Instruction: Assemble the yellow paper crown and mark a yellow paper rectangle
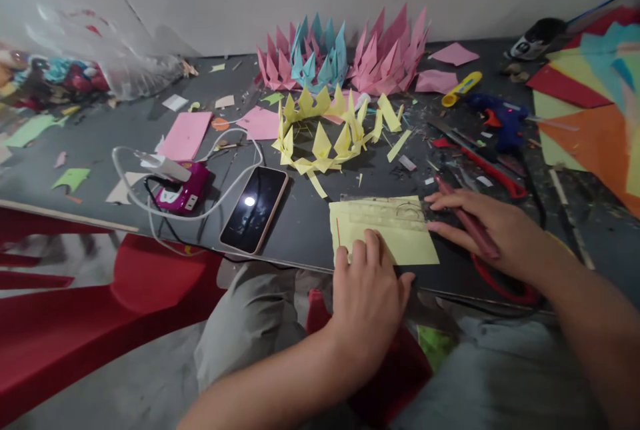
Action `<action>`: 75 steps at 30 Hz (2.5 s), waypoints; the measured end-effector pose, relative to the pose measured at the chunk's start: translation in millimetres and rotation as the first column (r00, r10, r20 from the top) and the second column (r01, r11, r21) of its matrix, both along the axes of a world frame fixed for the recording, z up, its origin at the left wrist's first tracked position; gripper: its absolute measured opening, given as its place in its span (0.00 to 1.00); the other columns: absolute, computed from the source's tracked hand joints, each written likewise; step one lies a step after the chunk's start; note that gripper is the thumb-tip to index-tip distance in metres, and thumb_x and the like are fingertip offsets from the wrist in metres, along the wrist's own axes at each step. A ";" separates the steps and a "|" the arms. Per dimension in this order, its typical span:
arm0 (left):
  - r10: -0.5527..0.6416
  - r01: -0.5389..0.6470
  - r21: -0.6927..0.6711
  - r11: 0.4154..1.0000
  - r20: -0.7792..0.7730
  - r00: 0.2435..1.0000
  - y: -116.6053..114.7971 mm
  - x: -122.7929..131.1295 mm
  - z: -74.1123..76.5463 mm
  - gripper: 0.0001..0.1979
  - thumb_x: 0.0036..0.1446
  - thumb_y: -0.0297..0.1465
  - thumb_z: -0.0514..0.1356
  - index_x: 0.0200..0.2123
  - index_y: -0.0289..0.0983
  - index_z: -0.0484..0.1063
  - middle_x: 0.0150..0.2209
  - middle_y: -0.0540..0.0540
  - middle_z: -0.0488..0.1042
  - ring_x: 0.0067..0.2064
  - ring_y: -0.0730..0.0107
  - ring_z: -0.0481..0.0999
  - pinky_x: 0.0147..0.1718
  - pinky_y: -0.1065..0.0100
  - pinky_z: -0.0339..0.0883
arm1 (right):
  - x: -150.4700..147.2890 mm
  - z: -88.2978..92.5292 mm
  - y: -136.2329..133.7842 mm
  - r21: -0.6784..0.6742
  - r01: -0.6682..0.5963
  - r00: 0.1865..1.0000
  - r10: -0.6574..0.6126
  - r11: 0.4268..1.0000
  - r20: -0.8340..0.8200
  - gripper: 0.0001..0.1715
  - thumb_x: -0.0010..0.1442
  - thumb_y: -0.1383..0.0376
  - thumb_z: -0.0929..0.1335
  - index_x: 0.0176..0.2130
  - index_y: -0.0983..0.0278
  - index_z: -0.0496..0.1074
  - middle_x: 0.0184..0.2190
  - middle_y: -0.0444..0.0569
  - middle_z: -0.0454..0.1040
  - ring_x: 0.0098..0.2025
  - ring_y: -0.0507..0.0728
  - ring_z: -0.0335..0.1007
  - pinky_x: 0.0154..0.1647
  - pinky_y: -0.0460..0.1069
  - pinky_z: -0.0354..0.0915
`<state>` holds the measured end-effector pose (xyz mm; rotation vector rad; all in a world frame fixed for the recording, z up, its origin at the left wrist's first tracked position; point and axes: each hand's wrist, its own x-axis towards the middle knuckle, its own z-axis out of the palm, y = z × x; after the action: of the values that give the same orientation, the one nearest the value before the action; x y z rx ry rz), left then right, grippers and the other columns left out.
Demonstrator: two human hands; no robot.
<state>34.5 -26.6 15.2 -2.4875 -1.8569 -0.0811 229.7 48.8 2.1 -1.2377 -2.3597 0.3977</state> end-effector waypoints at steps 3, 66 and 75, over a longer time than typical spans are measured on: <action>0.005 -0.005 -0.005 1.000 -0.014 1.000 0.5 6.1 0.3 0.28 0.57 0.44 0.54 0.52 0.28 0.68 0.50 0.39 0.71 0.43 0.61 0.69 0.43 0.61 0.65 | -1.2 -3.7 -0.2 0.006 -0.062 0.997 0.061 0.998 0.039 0.11 0.59 0.60 0.65 0.43 0.59 0.64 0.43 0.51 0.72 0.47 0.60 0.70 0.48 0.55 0.65; -0.016 0.016 -0.002 1.000 0.229 0.973 25.2 3.8 -17.9 0.20 0.60 0.39 0.48 0.50 0.35 0.65 0.58 0.40 0.64 0.57 0.56 0.63 0.55 0.52 0.57 | 1.1 1.9 -7.0 -0.006 0.016 0.989 -0.015 1.000 0.146 0.11 0.59 0.61 0.65 0.43 0.58 0.67 0.39 0.49 0.74 0.40 0.58 0.72 0.40 0.52 0.68; -0.020 0.019 0.009 1.000 0.219 0.975 25.8 4.6 -18.8 0.21 0.60 0.39 0.49 0.51 0.34 0.65 0.57 0.39 0.65 0.57 0.55 0.63 0.55 0.51 0.57 | -0.4 1.2 -7.0 -0.003 0.023 0.989 -0.023 1.000 0.145 0.10 0.60 0.59 0.64 0.43 0.57 0.66 0.39 0.49 0.74 0.40 0.58 0.71 0.40 0.52 0.67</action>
<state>39.1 -0.7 -3.6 -2.5848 -1.9033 -0.3776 229.3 41.8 3.3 -1.3363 -2.4641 0.3156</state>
